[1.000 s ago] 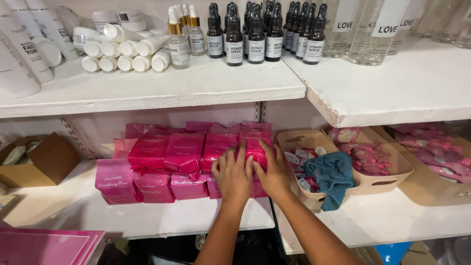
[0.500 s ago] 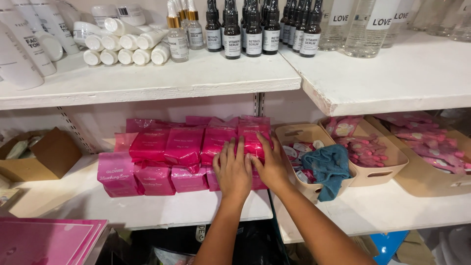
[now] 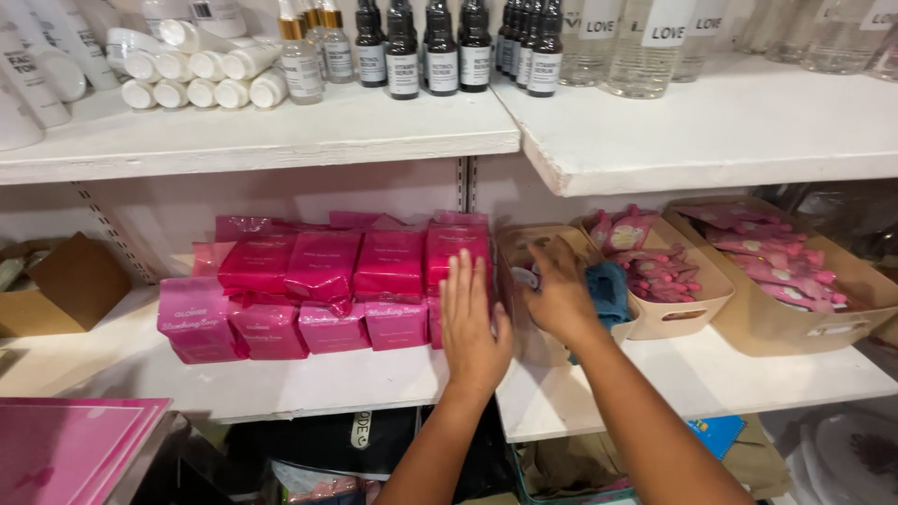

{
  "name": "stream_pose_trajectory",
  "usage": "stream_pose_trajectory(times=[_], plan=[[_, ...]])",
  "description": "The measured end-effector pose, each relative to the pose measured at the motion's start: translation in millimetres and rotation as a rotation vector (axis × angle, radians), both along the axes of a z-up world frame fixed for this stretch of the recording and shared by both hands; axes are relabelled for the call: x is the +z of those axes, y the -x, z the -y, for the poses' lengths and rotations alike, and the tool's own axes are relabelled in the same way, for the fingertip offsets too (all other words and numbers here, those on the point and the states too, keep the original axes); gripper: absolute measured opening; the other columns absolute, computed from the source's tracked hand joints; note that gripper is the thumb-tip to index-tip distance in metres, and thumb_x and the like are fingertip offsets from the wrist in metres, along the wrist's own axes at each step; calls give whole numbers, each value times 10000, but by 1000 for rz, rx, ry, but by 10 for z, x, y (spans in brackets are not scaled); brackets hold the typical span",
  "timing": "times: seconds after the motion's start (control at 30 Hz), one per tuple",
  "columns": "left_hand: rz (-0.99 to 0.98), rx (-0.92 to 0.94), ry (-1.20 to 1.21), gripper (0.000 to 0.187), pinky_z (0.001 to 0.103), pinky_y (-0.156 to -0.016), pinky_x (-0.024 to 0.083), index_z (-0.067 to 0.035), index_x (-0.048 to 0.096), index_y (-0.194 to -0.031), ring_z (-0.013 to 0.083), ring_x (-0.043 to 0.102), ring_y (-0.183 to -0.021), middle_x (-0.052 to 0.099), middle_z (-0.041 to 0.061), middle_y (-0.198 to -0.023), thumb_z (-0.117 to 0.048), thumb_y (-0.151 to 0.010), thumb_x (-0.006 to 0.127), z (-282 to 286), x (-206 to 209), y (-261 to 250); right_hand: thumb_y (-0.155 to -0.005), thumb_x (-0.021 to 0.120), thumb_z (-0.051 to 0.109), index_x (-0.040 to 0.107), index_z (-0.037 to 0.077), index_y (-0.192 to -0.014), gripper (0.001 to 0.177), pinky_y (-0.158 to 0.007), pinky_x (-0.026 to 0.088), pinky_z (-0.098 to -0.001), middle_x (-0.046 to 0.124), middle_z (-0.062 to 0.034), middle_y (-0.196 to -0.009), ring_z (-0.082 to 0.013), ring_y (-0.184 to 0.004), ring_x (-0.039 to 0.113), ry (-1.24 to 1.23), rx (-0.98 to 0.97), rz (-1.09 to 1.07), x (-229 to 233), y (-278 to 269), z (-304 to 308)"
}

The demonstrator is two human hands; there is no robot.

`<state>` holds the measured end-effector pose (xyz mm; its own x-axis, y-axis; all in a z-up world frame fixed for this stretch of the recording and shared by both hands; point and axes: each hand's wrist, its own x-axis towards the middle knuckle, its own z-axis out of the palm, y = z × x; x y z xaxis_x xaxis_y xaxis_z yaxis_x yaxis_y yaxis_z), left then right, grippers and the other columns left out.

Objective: The person wipes pink soap packages on a white shelf using a blue cloth, then cleans the inside of a beige plastic bin and wipes the shelf surface. The person also handles small pink sachets from a bin while continuing to clean the area.

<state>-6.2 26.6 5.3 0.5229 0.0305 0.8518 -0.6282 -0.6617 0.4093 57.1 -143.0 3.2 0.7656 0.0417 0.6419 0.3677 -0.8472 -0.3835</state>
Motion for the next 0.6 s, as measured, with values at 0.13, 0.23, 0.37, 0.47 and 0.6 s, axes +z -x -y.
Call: stream_pose_trajectory(times=[0.13,0.23,0.37,0.47,0.6], plan=[[-86,-192,54,642,478,-1235,321,6,428,-1518,376,261,-1575,281,185,-1695,0,-890,562,393,19,43,-778,785,268,436,235,-1533,833,-1212,329,-469,300,-194,-1620,-435,-1517,277,109,-255,-268,216,173,340],[-312,-304,111,678,446,-1104,438,-28,437,-1496,374,321,-1488,214,178,-1698,29,-830,549,661,87,59,-749,782,194,351,231,-1567,926,-1148,337,-496,253,-137,-1652,-422,-1481,275,194,-360,-575,91,95,607],[-364,-194,-41,630,482,-1032,464,-17,482,-1437,465,424,-1347,335,234,-1599,-19,-814,580,993,-99,-161,-765,759,282,440,75,-1508,835,-1067,437,-446,536,-280,-1387,-420,-1282,523,161,-117,-392,-192,-52,863],[-530,-114,-154,450,492,-990,512,-43,578,-1327,420,628,-1175,563,240,-1405,-127,-886,555,1127,-178,-264,-833,678,295,592,92,-1398,607,-1018,511,-454,667,-266,-1264,-411,-1187,640,152,-87,-366,-15,211,816],[-734,27,-224,379,523,-914,540,-75,635,-1231,404,705,-1028,742,219,-1113,-244,-894,595,1218,-39,-305,-843,640,298,583,176,-1411,584,-999,499,-477,653,-212,-1292,-385,-1207,615,126,-122,-452,74,398,791]])
